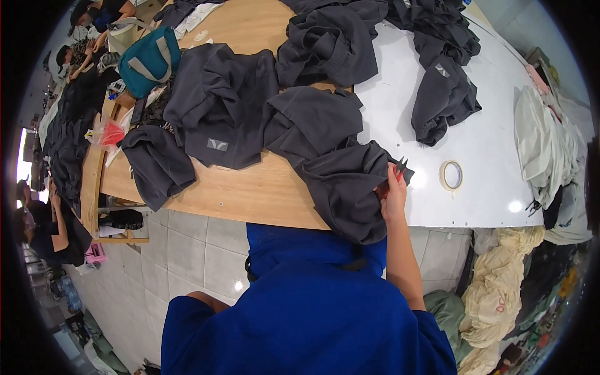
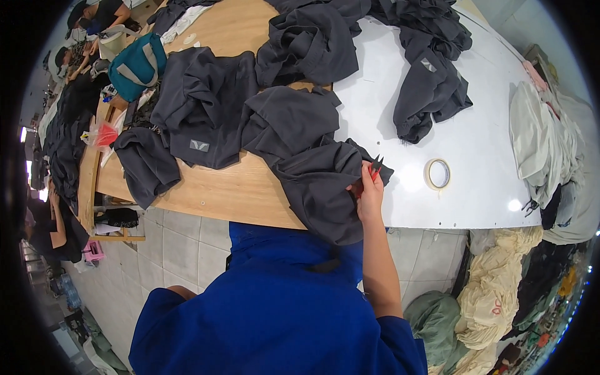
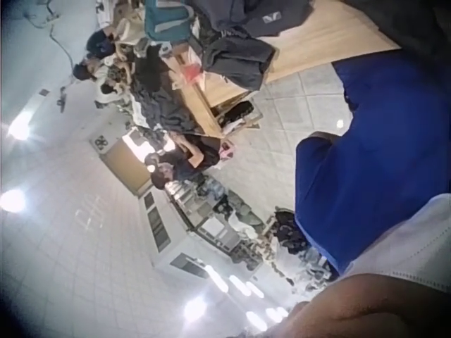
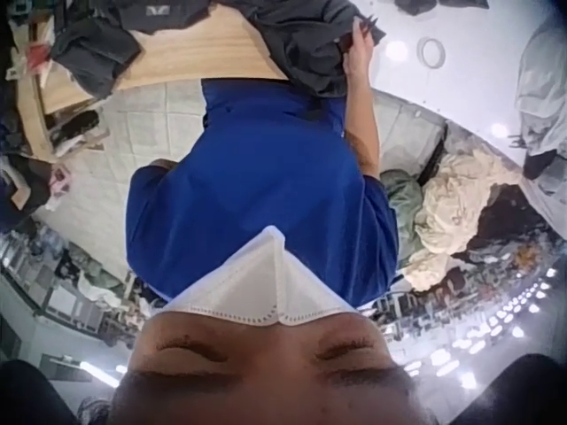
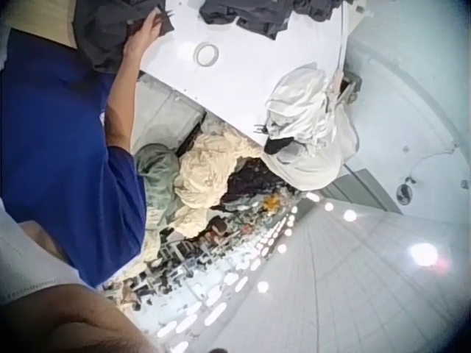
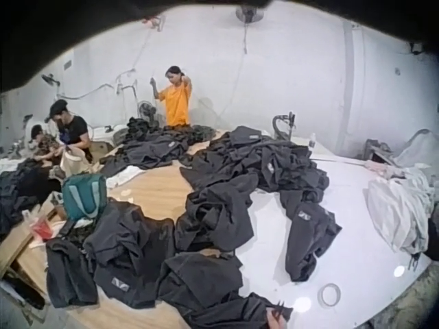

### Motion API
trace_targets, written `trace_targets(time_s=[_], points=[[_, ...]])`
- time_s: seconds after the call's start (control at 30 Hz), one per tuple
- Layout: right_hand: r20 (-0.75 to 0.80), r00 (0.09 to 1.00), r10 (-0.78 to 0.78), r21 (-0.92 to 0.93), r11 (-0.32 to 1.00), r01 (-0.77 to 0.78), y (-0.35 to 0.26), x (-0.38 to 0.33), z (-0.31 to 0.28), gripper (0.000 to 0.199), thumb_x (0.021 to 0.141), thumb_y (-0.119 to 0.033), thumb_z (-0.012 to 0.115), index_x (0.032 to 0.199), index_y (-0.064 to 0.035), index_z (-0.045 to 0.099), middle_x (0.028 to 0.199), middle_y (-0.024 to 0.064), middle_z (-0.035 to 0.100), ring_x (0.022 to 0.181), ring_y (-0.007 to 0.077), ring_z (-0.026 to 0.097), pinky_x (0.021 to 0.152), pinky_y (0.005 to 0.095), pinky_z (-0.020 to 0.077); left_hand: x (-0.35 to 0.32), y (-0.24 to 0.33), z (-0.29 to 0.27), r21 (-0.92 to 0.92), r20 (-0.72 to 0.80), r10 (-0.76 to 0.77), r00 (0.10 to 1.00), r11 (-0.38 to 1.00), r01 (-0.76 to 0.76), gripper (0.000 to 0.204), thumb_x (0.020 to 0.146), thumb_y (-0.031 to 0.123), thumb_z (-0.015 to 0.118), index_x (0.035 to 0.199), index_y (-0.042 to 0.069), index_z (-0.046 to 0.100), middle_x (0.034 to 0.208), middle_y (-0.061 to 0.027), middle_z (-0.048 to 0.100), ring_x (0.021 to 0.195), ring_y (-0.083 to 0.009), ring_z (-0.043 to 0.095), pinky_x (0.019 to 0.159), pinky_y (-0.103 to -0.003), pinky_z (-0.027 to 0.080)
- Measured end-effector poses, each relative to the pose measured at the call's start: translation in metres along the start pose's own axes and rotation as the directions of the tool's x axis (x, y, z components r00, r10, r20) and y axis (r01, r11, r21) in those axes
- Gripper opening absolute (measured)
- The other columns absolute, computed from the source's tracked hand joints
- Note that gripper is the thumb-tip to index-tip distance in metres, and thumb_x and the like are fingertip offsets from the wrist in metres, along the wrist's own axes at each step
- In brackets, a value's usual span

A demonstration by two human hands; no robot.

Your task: Trim loose threads and inspect dark grey fabric garments using handheld nippers.

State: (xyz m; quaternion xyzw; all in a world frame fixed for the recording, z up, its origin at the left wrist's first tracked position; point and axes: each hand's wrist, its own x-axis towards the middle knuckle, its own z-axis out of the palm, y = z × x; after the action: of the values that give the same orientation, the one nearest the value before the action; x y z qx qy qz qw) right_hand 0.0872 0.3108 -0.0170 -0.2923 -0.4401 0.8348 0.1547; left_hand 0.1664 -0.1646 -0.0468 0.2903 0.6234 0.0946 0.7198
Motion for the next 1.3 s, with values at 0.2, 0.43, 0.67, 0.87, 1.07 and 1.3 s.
trace_targets(time_s=[0.2,0.43,0.67,0.87,1.07,1.3], points=[[-0.043,0.999,0.006,-0.014,1.0,-0.007,0.0,-0.001,0.003,0.02,0.094,-0.025,0.049,0.105,-0.0094,0.056,0.077,-0.0042,0.057,0.061,0.0053,0.056,0.053,0.0207,0.046,0.001,0.003,-0.006,-0.038,0.084,0.039,0.996,0.999,-0.036,0.041,0.088,0.032,0.054,0.112,0.0,0.057,0.109,-0.0159,0.06,0.097,-0.0211,0.058,0.083,-0.036,0.046],[-0.016,0.999,-0.031,0.035,0.999,0.032,0.003,-0.001,0.002,0.021,0.095,-0.02,0.046,0.106,-0.0051,0.056,0.081,0.0007,0.061,0.064,0.0088,0.057,0.055,0.0225,0.0473,-0.007,0.001,-0.016,-0.072,0.201,0.068,0.977,0.996,-0.055,0.041,0.088,0.033,0.054,0.111,-0.001,0.057,0.11,-0.0158,0.06,0.098,-0.0205,0.057,0.084,-0.035,0.046],[-0.038,0.999,-0.04,0.023,0.999,0.04,0.002,-0.005,-0.001,0.021,0.095,-0.02,0.045,0.106,-0.0045,0.055,0.082,0.0011,0.061,0.066,0.0087,0.058,0.056,0.0233,0.0484,-0.007,-0.001,-0.038,-0.101,0.272,0.088,0.958,0.993,-0.062,0.042,0.088,0.033,0.055,0.111,-0.002,0.057,0.111,-0.0157,0.06,0.099,-0.02,0.057,0.085,-0.034,0.045],[-0.077,0.971,-0.225,-0.03,0.974,0.224,0.009,-0.023,-0.002,0.029,0.096,-0.02,0.042,0.118,-0.002,0.05,0.111,0.0078,0.056,0.075,0.0087,0.055,0.066,0.0239,0.0478,0.002,-0.01,-0.052,-0.139,0.375,0.108,0.921,0.989,-0.059,0.042,0.088,0.033,0.055,0.111,-0.003,0.057,0.112,-0.0156,0.059,0.1,-0.0195,0.056,0.086,-0.033,0.045],[0.014,0.866,-0.5,-0.385,0.796,0.466,-0.004,-0.072,-0.014,0.032,0.097,-0.016,0.035,0.121,0.0026,0.045,0.115,0.0159,0.055,0.092,0.0164,0.056,0.082,0.0274,0.0446,-0.014,0.005,-0.032,-0.218,0.415,0.152,0.897,0.974,-0.065,0.043,0.088,0.033,0.056,0.111,-0.003,0.058,0.113,-0.0155,0.059,0.101,-0.019,0.056,0.087,-0.032,0.045],[0.219,0.864,-0.453,-0.508,0.703,0.498,0.003,-0.073,0.007,0.022,0.092,-0.006,0.046,0.11,0.0012,0.056,0.109,0.0106,0.06,0.102,0.0175,0.056,0.091,0.0275,0.0409,-0.036,0.135,-0.206,-0.052,-0.534,0.298,0.791,0.922,-0.383,0.025,0.091,0.025,0.05,0.086,0.004,0.063,0.073,-0.0058,0.063,0.071,-0.0157,0.06,0.066,-0.028,0.047]])
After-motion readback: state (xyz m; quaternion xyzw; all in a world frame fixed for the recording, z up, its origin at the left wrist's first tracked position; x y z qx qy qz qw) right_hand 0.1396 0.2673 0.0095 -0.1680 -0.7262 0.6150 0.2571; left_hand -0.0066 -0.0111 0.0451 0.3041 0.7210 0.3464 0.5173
